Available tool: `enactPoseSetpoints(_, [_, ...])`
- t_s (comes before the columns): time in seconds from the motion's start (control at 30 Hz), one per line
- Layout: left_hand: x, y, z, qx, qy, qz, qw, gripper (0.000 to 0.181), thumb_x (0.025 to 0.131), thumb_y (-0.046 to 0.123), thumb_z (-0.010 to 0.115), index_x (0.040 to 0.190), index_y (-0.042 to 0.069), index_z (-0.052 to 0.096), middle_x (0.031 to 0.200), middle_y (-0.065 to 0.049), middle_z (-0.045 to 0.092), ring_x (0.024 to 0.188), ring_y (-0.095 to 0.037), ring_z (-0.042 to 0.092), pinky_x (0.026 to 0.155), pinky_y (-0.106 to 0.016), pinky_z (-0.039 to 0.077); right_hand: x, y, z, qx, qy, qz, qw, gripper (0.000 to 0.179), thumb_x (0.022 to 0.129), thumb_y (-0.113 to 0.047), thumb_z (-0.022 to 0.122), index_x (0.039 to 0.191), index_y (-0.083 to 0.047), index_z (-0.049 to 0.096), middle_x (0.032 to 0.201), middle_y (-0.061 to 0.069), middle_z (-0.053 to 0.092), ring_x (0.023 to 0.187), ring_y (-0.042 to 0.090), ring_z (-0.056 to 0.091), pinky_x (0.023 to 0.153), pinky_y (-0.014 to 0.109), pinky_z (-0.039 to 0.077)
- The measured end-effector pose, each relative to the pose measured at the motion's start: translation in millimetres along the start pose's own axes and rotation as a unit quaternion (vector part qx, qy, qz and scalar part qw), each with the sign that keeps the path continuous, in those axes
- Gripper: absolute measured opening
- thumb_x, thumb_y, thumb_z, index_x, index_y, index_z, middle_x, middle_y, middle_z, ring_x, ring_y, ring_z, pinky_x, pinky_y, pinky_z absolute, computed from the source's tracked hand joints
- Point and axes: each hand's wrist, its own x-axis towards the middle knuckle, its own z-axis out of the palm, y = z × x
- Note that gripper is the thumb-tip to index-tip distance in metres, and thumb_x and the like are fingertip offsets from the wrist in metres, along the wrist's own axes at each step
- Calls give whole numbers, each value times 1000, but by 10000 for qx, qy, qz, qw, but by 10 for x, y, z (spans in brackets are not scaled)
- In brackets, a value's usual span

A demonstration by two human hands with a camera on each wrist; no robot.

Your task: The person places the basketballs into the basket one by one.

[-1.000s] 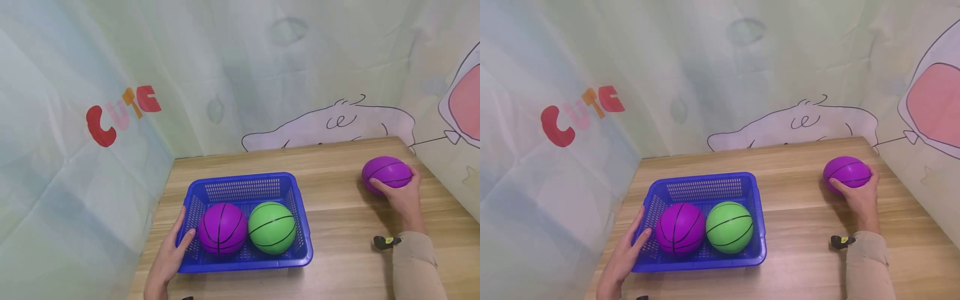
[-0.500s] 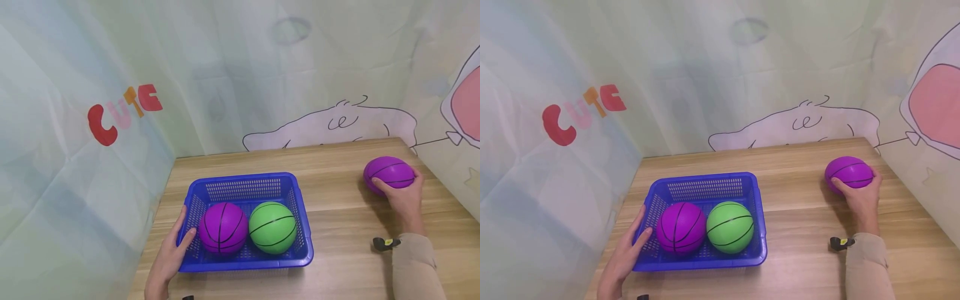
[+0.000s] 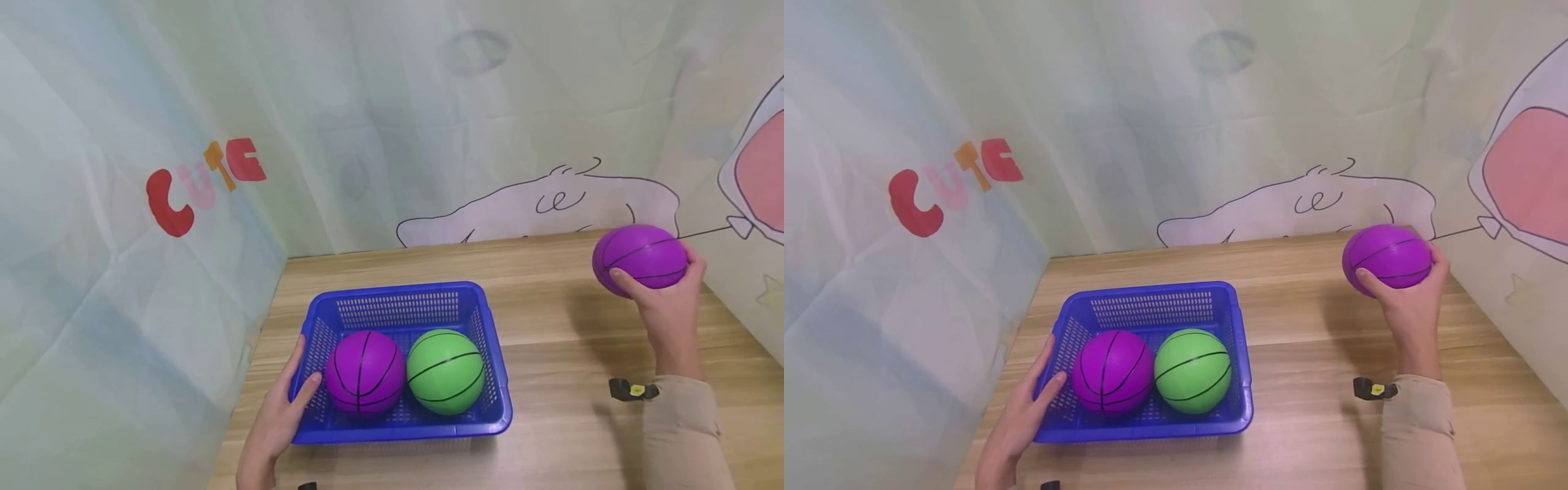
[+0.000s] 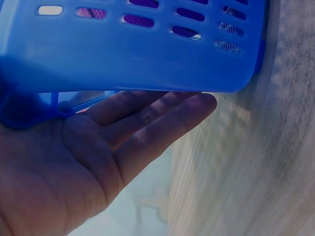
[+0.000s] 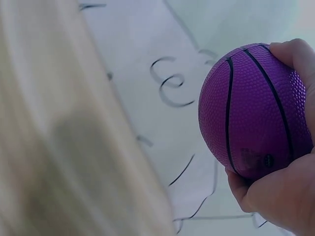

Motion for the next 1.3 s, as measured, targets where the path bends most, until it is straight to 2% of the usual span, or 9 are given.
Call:
enactPoseSetpoints(0.47, [-13, 14, -2, 12, 3, 99, 10000, 78, 116, 38, 61, 180, 22, 19, 186, -10, 17, 170, -47, 17, 133, -74, 19, -251, -510, 53, 597, 66, -840, 9947, 115, 76, 6, 98, 164, -38, 38, 166, -5, 41, 149, 19, 45, 128, 36, 41])
enactPoseSetpoints(0.6, [-12, 20, -4, 11, -4, 81, 10000, 78, 116, 39, 61, 180, 23, 19, 186, -10, 17, 170, -48, 18, 133, -74, 20, -316, -635, 90, 767, 17, -1138, 9905, 117, 72, 11, 96, 164, -35, 40, 165, -3, 43, 148, 20, 46, 125, 35, 43])
enactPoseSetpoints(0.73, [-7, 19, -1, 5, 3, 100, 10000, 78, 116, 38, 60, 181, 23, 19, 186, -10, 17, 170, -48, 18, 133, -74, 20, -375, -732, 124, 856, -102, -1271, 9881, 118, 70, 12, 96, 164, -34, 41, 165, -3, 44, 147, 20, 46, 122, 32, 45])
enactPoseSetpoints(1.0, [-30, 8, -10, 76, 29, 52, 10000, 79, 116, 40, 61, 180, 23, 19, 186, -10, 17, 169, -48, 18, 133, -73, 20, -432, -764, 235, 783, -404, -1338, 9871, 117, 70, 12, 97, 162, -34, 43, 163, -1, 45, 143, 22, 48, 105, 24, 52])
enactPoseSetpoints(1.17, [-37, 10, -13, 110, 52, 41, 9999, 79, 116, 40, 61, 180, 25, 19, 186, -10, 17, 169, -49, 20, 132, -73, 21, -438, -739, 346, 574, -555, -1215, 9894, 117, 72, 10, 98, 163, -36, 41, 164, -2, 43, 143, 22, 47, 106, 26, 53])
enactPoseSetpoints(1.3, [-32, 32, 1, 82, 25, -3, 10000, 80, 115, 43, 62, 180, 26, 19, 186, -10, 17, 169, -49, 20, 132, -73, 22, -449, -734, 452, 673, -744, -1281, 9867, 117, 72, 11, 98, 164, -35, 42, 164, -1, 42, 143, 24, 48, 103, 25, 54])
